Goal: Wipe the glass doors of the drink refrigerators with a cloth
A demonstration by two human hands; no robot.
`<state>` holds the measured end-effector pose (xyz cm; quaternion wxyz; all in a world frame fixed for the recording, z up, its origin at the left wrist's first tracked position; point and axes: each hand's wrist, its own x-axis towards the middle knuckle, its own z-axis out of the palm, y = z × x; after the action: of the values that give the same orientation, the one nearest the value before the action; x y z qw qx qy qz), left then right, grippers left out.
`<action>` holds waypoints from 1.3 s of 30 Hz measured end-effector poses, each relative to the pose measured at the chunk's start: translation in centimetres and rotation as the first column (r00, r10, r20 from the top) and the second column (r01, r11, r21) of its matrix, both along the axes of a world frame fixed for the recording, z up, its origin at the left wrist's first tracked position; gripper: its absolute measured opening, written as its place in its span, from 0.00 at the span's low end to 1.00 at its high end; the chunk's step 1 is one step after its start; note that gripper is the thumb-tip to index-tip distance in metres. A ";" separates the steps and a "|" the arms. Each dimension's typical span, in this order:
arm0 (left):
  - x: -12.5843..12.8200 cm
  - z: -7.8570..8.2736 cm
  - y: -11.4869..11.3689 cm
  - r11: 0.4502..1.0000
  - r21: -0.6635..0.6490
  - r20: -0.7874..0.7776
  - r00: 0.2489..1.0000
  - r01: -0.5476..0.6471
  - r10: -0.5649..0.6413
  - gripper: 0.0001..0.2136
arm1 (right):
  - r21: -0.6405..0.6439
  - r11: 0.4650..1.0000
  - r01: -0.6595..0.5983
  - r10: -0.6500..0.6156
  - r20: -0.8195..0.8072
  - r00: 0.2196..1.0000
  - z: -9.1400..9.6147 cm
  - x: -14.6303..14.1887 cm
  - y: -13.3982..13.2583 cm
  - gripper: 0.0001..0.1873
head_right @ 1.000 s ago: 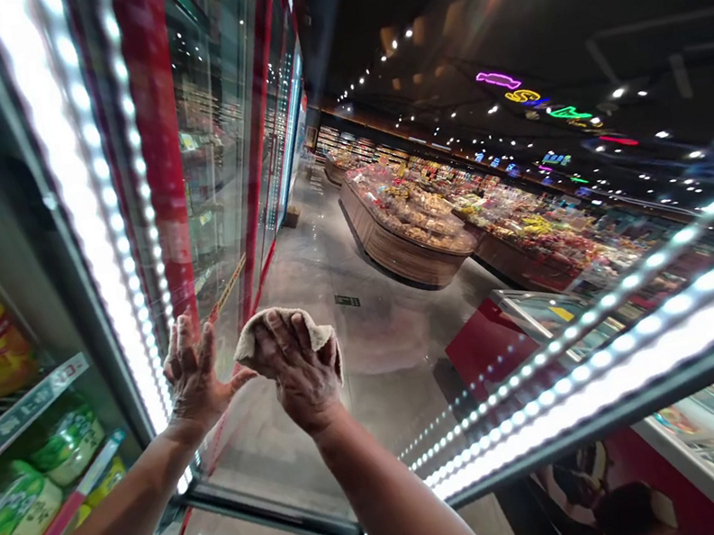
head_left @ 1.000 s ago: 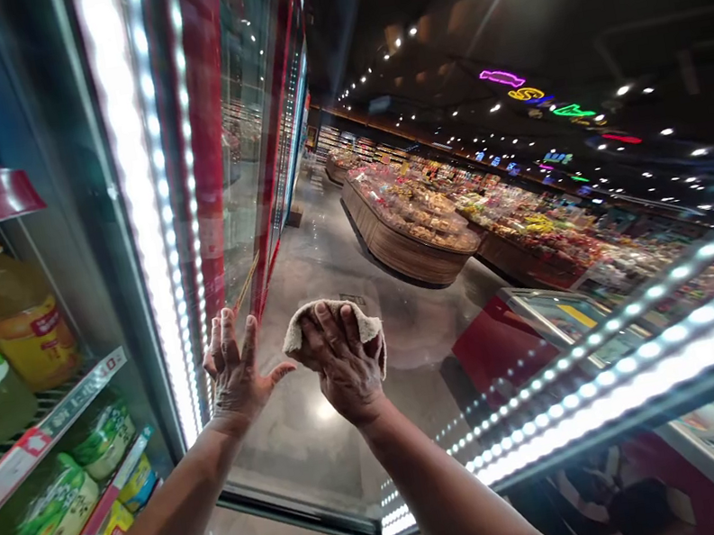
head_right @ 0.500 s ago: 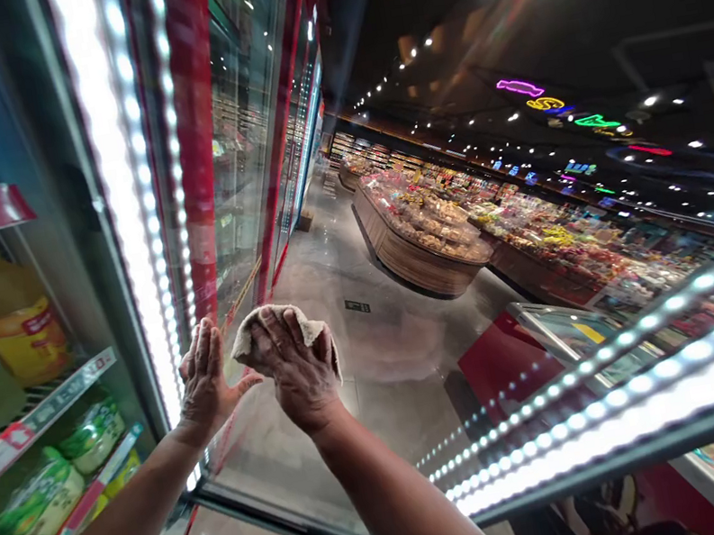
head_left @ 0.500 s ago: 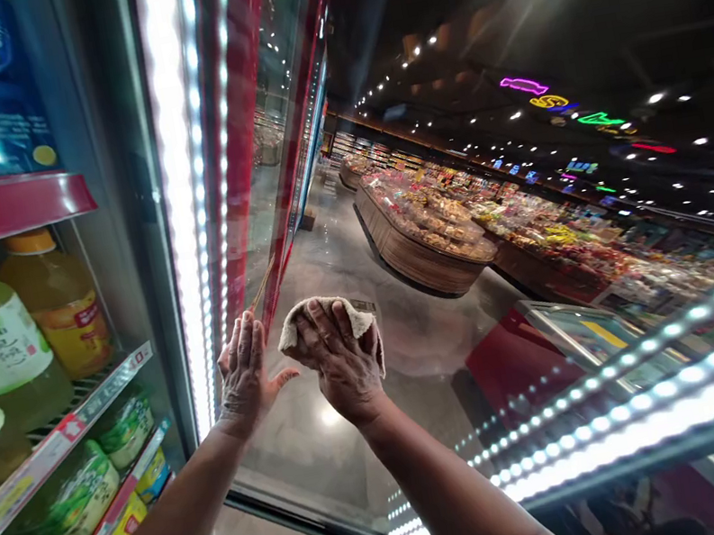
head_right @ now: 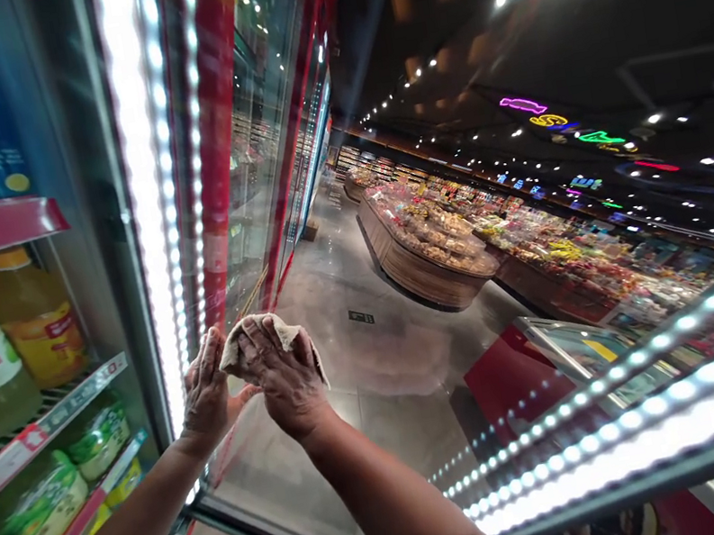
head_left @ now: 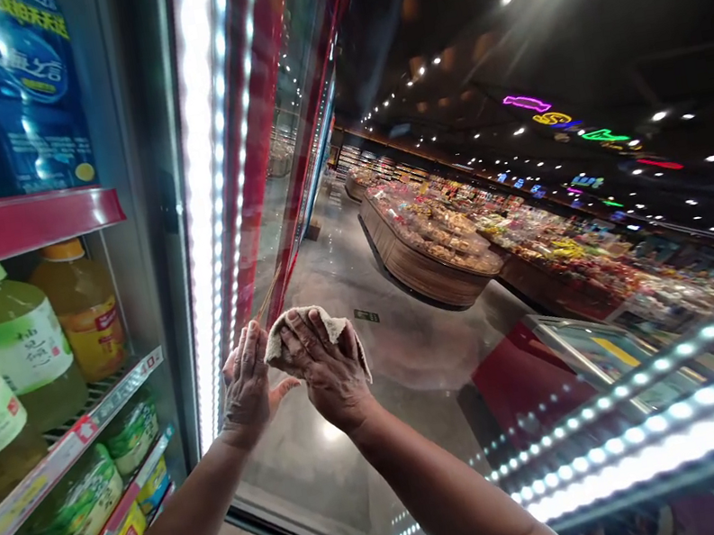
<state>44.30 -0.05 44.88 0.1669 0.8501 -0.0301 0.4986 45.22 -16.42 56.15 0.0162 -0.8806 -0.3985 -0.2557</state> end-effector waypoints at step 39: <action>0.0 -0.5 1.6 0.922 -0.301 -0.332 0.933 -0.244 0.139 0.53 | -0.095 0.972 -0.214 0.217 0.024 0.976 7.0 2.4 8.2 0.28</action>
<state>44.29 1.53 44.37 0.2625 0.8741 0.1660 0.3735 47.66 -8.25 63.16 -0.0034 -0.8275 -0.5033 -0.2490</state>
